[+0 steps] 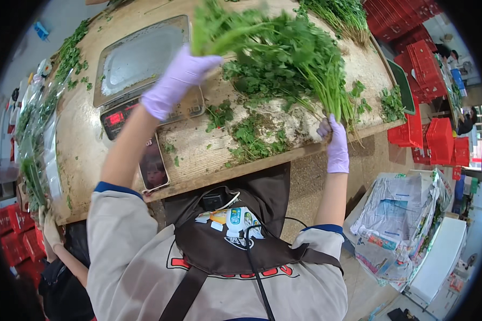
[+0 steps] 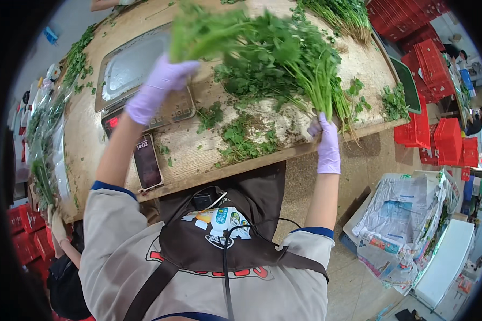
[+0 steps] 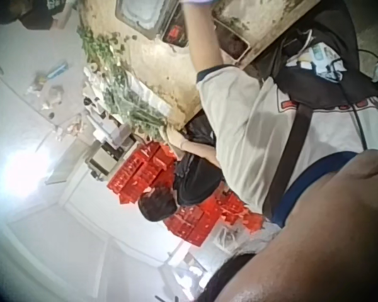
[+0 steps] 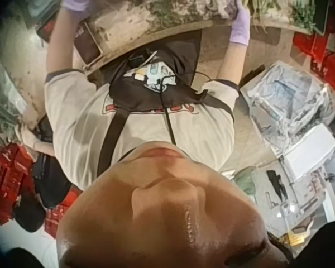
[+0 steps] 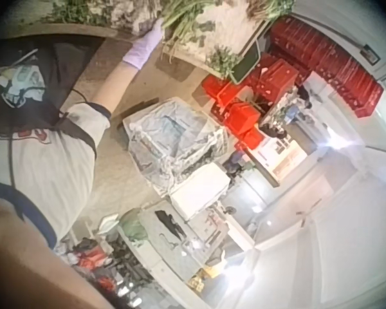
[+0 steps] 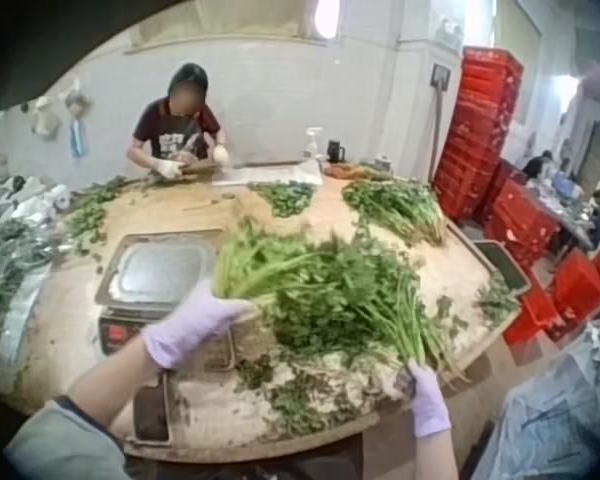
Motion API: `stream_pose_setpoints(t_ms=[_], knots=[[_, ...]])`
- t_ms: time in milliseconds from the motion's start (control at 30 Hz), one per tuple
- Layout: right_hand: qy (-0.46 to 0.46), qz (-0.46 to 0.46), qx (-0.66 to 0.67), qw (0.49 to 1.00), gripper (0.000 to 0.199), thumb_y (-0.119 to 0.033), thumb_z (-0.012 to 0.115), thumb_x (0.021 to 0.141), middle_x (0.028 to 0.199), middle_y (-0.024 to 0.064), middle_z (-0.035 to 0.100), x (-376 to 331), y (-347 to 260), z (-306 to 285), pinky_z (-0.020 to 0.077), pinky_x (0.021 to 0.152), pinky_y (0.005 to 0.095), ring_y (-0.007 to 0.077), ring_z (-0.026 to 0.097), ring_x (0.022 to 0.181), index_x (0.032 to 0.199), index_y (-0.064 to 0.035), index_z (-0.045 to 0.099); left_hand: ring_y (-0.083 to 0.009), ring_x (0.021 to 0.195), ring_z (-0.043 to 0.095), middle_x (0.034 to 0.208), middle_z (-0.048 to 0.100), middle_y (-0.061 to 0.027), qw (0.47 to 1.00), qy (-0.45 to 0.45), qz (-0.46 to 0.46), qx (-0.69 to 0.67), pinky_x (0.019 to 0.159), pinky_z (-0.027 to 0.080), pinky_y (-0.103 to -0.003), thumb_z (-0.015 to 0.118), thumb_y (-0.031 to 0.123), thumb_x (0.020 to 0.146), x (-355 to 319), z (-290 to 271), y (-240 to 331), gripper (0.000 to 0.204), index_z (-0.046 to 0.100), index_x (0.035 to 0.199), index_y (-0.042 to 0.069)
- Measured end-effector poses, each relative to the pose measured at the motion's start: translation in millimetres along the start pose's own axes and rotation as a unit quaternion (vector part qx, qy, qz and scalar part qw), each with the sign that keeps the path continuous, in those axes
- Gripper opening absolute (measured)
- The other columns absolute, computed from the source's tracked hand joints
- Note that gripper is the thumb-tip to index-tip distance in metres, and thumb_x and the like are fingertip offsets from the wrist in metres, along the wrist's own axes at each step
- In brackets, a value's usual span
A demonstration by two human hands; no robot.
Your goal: Weighing and sorting bundles of cilantro on a scale at a packing station.
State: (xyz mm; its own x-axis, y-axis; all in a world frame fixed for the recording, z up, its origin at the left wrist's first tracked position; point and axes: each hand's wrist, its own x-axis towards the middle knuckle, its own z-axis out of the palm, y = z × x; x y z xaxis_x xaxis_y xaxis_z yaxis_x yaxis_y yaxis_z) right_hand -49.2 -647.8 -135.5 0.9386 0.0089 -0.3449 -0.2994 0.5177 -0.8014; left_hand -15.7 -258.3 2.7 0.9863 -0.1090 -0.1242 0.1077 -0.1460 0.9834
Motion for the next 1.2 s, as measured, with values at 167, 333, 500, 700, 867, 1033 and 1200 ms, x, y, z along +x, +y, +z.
stream_pose_setpoints(t_ms=[167,333,500,700,867,1033,1200], knots=[[-0.056,-0.012,-0.012,0.998,0.025,-0.029,0.05,0.092,0.054,-0.0052,0.028,5.2,0.1,-20.1,0.0228,0.046,0.0235,0.0075,0.025,0.047,0.076,-0.0119,0.041,-0.0021,0.051,0.042,0.069,0.053,0.0035,0.966,0.006,-0.074,0.246,0.045,0.033,-0.016,0.068,0.025,0.074,-0.5,-146.8,20.0,0.033,0.057,0.097,0.004],[-0.024,0.007,-0.045,0.999,0.021,-0.029,0.053,0.09,0.054,-0.0051,0.031,14.1,9.5,-23.6,0.0238,0.046,0.0244,0.0079,0.027,0.047,0.089,-0.0087,0.048,-0.0178,0.07,0.057,0.083,0.061,-0.0108,0.84,0.038,-0.124,0.526,0.06,0.045,-0.03,0.067,0.037,0.072,-26.5,-234.7,-51.8,0.044,0.057,0.094,-0.001],[0.011,-0.01,-0.102,0.995,0.02,-0.026,0.056,0.089,0.054,-0.0047,0.032,23.3,8.8,-26.9,0.0228,0.044,0.0232,0.007,0.028,0.045,0.082,-0.0099,0.046,-0.0324,0.116,0.045,0.126,0.045,-0.0253,0.87,0.04,-0.133,0.472,0.097,0.036,-0.035,0.068,0.048,0.067,-31.7,-284.1,-67.7,0.088,0.038,0.126,-0.009],[0.072,-0.03,-0.251,0.965,0.036,-0.03,0.054,0.089,0.054,-0.0054,0.031,33.9,13.7,-26.4,0.0229,0.044,0.0227,0.0061,0.029,0.046,0.109,-0.0002,0.056,-0.0314,0.122,0.04,0.132,0.039,-0.0238,0.902,0.05,-0.052,0.426,0.101,0.032,-0.033,0.071,0.04,0.067,-17.8,-261.9,-56.6,0.096,0.022,0.137,-0.004],[0.082,-0.162,-0.447,0.876,0.028,-0.018,0.063,0.083,0.074,-0.0034,0.057,41.6,20.0,-20.7,0.0362,0.052,0.0187,0.0041,0.047,0.061,0.104,0.0004,0.061,-0.0316,0.107,0.054,0.117,0.053,-0.0243,0.851,0.093,0.021,0.517,0.09,0.042,-0.036,0.063,0.025,0.071,35.5,-184.2,-86.1,0.076,0.029,0.134,0.001],[0.092,-0.173,-0.577,0.793,0.038,-0.015,0.067,0.074,0.092,0.008,0.065,42.4,19.8,-22.9,0.046,0.072,0.0283,0.0134,0.059,0.08,0.108,-0.0021,0.059,-0.0302,0.093,0.055,0.099,0.056,-0.0195,0.873,0.083,0.151,0.456,0.082,0.043,-0.042,0.066,0.027,0.067,112.7,-175.2,2.2,0.062,0.045,0.119,0.003],[0.14,-0.18,-0.691,0.686,0.039,-0.037,0.067,0.072,0.086,0.0183,0.064,49.9,27.0,-23.8,0.0468,0.07,0.0454,0.0378,0.06,0.082,0.099,-0.01,0.057,-0.0329,0.117,0.042,0.128,0.044,-0.0167,0.654,0.384,0.045,0.65,0.093,0.038,-0.042,0.07,0.023,0.064,148.9,-134.7,63.8,0.065,0.041,0.121,0.007]])
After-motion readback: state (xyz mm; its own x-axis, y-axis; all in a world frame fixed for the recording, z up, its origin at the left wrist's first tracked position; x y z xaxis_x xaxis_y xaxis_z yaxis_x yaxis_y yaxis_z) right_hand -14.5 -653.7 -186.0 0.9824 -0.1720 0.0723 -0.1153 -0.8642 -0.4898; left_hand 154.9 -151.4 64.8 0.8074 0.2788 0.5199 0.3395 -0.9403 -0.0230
